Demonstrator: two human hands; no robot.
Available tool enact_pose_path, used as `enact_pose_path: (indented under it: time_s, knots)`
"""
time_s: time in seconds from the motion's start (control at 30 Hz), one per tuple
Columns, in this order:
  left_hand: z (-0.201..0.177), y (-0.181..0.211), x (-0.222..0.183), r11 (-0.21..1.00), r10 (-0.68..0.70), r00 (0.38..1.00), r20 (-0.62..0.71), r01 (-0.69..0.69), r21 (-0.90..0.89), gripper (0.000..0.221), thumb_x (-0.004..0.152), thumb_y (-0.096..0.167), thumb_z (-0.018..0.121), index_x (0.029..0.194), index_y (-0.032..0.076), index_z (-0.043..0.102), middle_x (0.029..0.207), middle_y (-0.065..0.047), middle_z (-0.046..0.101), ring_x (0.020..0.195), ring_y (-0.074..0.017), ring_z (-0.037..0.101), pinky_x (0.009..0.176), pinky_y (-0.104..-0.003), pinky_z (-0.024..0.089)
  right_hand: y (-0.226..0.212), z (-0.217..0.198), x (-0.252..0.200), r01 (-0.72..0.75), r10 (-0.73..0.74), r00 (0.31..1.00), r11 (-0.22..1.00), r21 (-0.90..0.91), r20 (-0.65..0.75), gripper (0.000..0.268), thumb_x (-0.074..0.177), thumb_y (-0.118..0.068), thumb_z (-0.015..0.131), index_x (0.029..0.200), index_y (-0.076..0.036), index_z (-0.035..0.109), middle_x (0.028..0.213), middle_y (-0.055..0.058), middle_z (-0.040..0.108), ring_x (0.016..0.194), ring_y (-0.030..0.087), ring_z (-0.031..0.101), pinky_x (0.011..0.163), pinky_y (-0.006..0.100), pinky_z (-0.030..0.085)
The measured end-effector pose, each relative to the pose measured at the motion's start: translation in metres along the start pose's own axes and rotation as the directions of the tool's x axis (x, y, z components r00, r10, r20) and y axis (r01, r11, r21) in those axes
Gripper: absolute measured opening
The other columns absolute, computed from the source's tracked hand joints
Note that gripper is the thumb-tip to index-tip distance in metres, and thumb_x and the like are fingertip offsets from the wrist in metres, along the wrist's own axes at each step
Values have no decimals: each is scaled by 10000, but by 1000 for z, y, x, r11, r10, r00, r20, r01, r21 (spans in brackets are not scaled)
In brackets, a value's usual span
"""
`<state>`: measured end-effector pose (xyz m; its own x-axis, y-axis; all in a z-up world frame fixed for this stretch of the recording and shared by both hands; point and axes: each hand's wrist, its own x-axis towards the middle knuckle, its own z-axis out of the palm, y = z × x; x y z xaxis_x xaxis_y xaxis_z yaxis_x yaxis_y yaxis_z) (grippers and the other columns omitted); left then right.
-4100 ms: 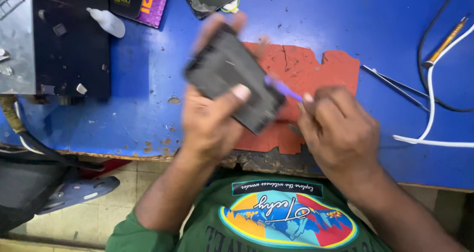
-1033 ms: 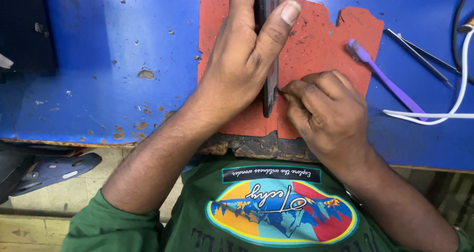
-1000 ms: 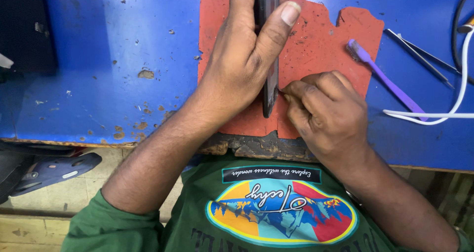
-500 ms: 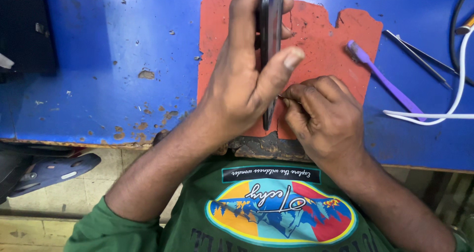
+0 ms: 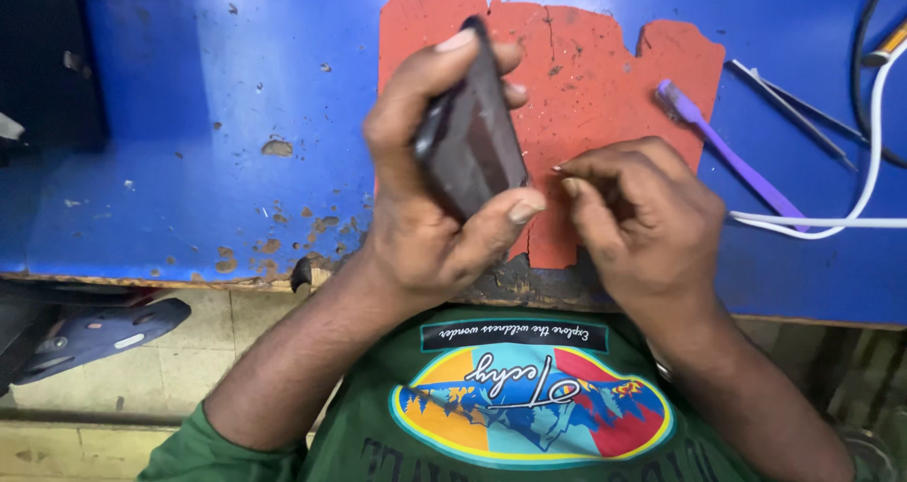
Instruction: The person cleans the interior of a disassembled smartphone using a purple toothbrush and a small metal tool. They scrub the inside surfaces and edges, then use the metal tool to scrape or pick at small areas along the frame and ports.
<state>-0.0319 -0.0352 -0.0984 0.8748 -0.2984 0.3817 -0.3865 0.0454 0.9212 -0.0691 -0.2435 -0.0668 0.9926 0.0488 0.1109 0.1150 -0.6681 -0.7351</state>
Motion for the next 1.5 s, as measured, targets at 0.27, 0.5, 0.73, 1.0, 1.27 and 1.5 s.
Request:
enact_pose_path:
  time_s: [0.27, 0.5, 0.73, 1.0, 1.27, 1.5]
  knots:
    - [5, 11, 0, 936, -183, 962, -202, 108, -334, 654, 1059, 101, 749, 1487, 130, 255, 1439, -146, 482, 1259, -242, 573, 1128, -394, 484, 32, -25, -6, -261, 380, 925, 623, 737, 6, 144, 1037, 14, 703, 1178, 39, 698, 1068, 70, 693, 884, 115, 639, 836, 253, 519]
    - [-20, 13, 8, 966, -238, 933, -271, 199, -162, 332, 1116, 17, 647, 1365, 34, 428, 1479, -176, 504, 1313, -253, 574, 1189, -388, 443, 47, -41, -8, -308, 413, 891, 246, 919, 188, 130, 1010, -2, 671, 1138, 21, 663, 991, 83, 688, 838, 151, 645, 748, 269, 507]
    - [-23, 26, 15, 808, -75, 975, -211, 183, 560, 257, 987, -3, 674, 1239, -2, 621, 1395, -188, 620, 1340, -318, 613, 1178, -385, 469, 49, -36, -11, -295, 408, 897, 260, 919, 173, 115, 988, 4, 695, 1099, 22, 673, 932, 79, 683, 792, 130, 623, 714, 256, 494]
    - [49, 32, 21, 914, -307, 949, 66, 314, -256, 144, 1045, 56, 642, 1142, -1, 732, 1211, -139, 749, 1166, -185, 722, 1040, -334, 581, 7, -13, -9, -323, 372, 918, 494, 807, 140, 102, 906, 11, 752, 973, -12, 679, 902, 74, 733, 777, 123, 696, 691, 289, 565]
    - [44, 28, 32, 877, -458, 879, 133, 471, -89, 145, 1028, 102, 656, 1114, 9, 726, 917, -62, 748, 870, -74, 691, 770, -233, 568, 52, -84, 18, -3, -136, 976, 770, -638, -169, 140, 953, -59, 770, 1092, -44, 756, 1073, 137, 721, 982, 343, 649, 840, 450, 533]
    - [51, 27, 42, 853, -507, 857, 87, 514, -92, 129, 940, 91, 733, 1028, -1, 756, 851, -38, 773, 786, -62, 694, 697, -226, 562, 36, -76, 11, -45, -25, 969, 961, -271, -247, 93, 1038, -89, 707, 1107, -26, 700, 966, 113, 706, 859, 254, 679, 765, 356, 526]
